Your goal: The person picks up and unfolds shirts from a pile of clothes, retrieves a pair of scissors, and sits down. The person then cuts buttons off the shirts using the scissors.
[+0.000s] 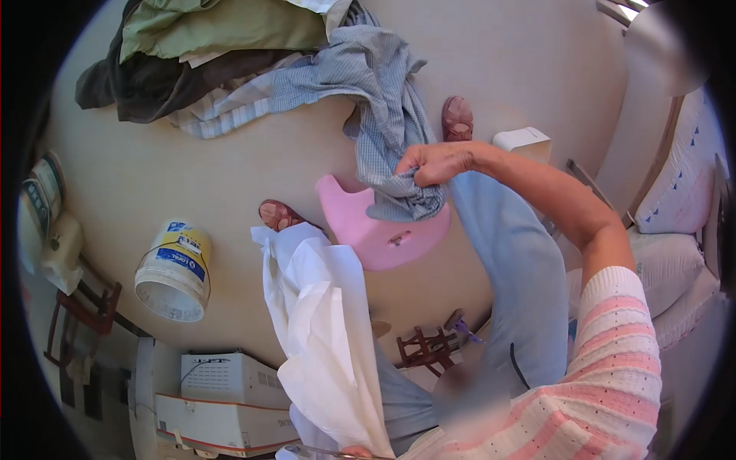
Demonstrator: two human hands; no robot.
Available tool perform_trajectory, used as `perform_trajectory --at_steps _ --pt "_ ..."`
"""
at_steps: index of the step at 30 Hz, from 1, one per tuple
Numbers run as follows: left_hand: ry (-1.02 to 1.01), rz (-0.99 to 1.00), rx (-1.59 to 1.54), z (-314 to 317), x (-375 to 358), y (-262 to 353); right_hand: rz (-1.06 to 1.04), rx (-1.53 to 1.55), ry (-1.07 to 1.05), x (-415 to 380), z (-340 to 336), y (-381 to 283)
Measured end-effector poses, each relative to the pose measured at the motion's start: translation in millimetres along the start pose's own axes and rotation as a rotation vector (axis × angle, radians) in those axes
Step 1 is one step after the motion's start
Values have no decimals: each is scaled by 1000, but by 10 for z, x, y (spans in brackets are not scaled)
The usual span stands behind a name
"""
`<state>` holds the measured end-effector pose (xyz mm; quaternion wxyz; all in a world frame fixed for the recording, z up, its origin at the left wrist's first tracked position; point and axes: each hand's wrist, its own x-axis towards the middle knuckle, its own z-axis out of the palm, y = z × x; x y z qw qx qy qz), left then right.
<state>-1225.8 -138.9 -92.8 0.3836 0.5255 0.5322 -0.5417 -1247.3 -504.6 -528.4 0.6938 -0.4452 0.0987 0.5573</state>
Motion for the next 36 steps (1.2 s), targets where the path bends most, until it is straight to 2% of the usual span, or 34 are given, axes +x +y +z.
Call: perform_trajectory --at_steps 1,3,5,7,8,9,10,11,12,14,16,18,20,22,24,25,28,29,31,34,36 --pt "12 19 -38 17 -34 25 -15 -1 -211 -66 375 34" --pt "57 19 22 11 -115 55 90 43 -492 -157 1061 88" --pt "98 22 80 -52 -199 46 227 -51 -667 -106 1590 257" --pt "84 41 71 -136 -249 10 325 -158 -748 25 2022 513" --pt "81 49 64 -176 -269 -16 325 -160 -751 228 2217 918" --pt "85 48 58 -206 -278 -54 337 -314 -653 463 2379 1338" --pt "90 74 25 -225 -278 -81 346 -465 -552 527 2431 1317" --pt "94 98 -7 -246 -287 -98 348 -464 -559 498 2505 1312" --pt "94 98 -11 -269 -284 -101 435 -432 -398 453 2546 1310" --pt "87 71 34 -292 -279 -49 520 -394 -238 447 2548 1042" --pt "76 79 40 -364 -259 -111 403 -892 -35 588 2539 895" --pt "66 93 32 -407 -224 -178 255 -657 335 679 2299 836" --pt "8 89 -53 -421 -167 -181 160 -725 711 620 1891 388" --pt "43 117 -104 -313 -127 -63 172 -840 787 587 1569 235" --pt "78 162 -157 -301 -108 -34 227 -946 704 608 1442 416" --pt "40 213 -176 -346 -82 -47 288 -1049 621 638 1365 514" --pt "-56 344 -190 -356 134 53 289 -1237 532 748 1320 749" --pt "-63 390 -243 -333 213 45 271 -1251 535 741 1254 748" --pt "-75 482 -311 -219 344 108 384 -1170 267 792 1207 726" --pt "-104 641 -325 14 618 298 311 -1174 184 809 1140 727" --pt "-97 657 -328 67 773 386 289 -1217 161 822 1092 712"
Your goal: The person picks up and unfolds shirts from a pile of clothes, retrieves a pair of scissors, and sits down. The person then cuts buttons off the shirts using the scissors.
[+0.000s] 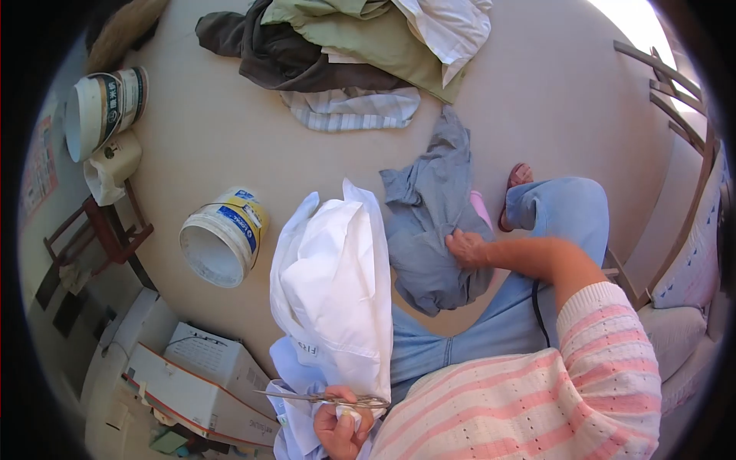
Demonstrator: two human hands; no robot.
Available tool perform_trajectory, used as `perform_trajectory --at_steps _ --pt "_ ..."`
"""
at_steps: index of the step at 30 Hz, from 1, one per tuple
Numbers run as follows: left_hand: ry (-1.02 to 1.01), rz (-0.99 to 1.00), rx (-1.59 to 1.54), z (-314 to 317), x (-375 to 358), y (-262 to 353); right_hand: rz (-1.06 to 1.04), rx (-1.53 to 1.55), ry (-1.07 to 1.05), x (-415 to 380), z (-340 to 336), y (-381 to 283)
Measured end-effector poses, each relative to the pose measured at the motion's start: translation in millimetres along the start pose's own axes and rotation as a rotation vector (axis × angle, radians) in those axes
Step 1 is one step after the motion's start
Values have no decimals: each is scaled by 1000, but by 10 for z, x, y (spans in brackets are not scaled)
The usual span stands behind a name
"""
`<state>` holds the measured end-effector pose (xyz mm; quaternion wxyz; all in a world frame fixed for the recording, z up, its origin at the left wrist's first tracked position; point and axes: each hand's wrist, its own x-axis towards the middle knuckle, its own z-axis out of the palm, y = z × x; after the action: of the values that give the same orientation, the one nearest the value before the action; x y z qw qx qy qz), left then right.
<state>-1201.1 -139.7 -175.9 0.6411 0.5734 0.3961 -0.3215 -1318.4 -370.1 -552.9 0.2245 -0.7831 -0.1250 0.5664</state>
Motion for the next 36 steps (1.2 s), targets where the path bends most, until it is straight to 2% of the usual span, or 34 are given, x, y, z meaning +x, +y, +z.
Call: perform_trajectory --at_steps 2,3,4,6,8,10,11,13,14,17,18,20,22,24,25,27,28,29,30,33,35,36 --pt "-197 190 -37 -167 173 -173 -8 -7 -63 13 -4 -19" --pt "-193 177 -69 -237 240 -213 -18 -28 -47 14 -40 -53" --pt "-191 210 -76 -267 293 -252 -12 -37 -127 20 -104 -80" --pt "-75 210 -117 -286 377 -292 -40 -61 -219 91 -37 -166" --pt "-69 240 -172 -411 488 -328 -84 -118 -209 276 176 -150" --pt "-141 271 -171 -519 562 -335 -131 -70 -352 612 491 -71" --pt "-151 285 -187 -573 596 -325 -147 -105 -336 861 564 32" --pt "-175 339 -167 -741 645 -250 -508 -180 -604 1273 527 252" --pt "-214 359 -131 -815 696 -240 -512 -233 -588 1350 397 338" --pt "-275 434 -226 -945 774 -115 -609 164 -358 1184 440 342" --pt "-293 461 -279 -987 806 -54 -606 142 -352 1110 332 278" --pt "-315 468 -302 -1080 796 139 -436 -149 -363 945 28 151" --pt "-320 545 -195 -1101 782 361 -319 -347 -82 632 -577 -309" --pt "-303 567 -97 -1058 793 594 -469 -2 382 124 -1011 -938" --pt "-339 593 -95 -983 809 711 -585 208 436 -312 -1229 -1349" --pt "-146 770 -68 -743 876 899 -969 529 557 -799 -1326 -1931" --pt "-190 787 -60 -593 877 994 -1103 439 646 -1052 -1370 -2189" --pt "-89 849 -14 -445 867 1090 -1274 372 755 -1234 -1418 -2442" --pt "20 909 30 -290 858 1181 -1336 291 932 -1340 -1421 -2668" --pt "77 997 174 39 939 1551 -1505 556 1213 -1324 -1404 -3189" --pt "54 1038 347 -18 1160 1916 -1373 815 1107 -1448 -1579 -3262" --pt "80 1055 475 -82 1193 1995 -1394 670 1293 -1531 -1696 -3187"
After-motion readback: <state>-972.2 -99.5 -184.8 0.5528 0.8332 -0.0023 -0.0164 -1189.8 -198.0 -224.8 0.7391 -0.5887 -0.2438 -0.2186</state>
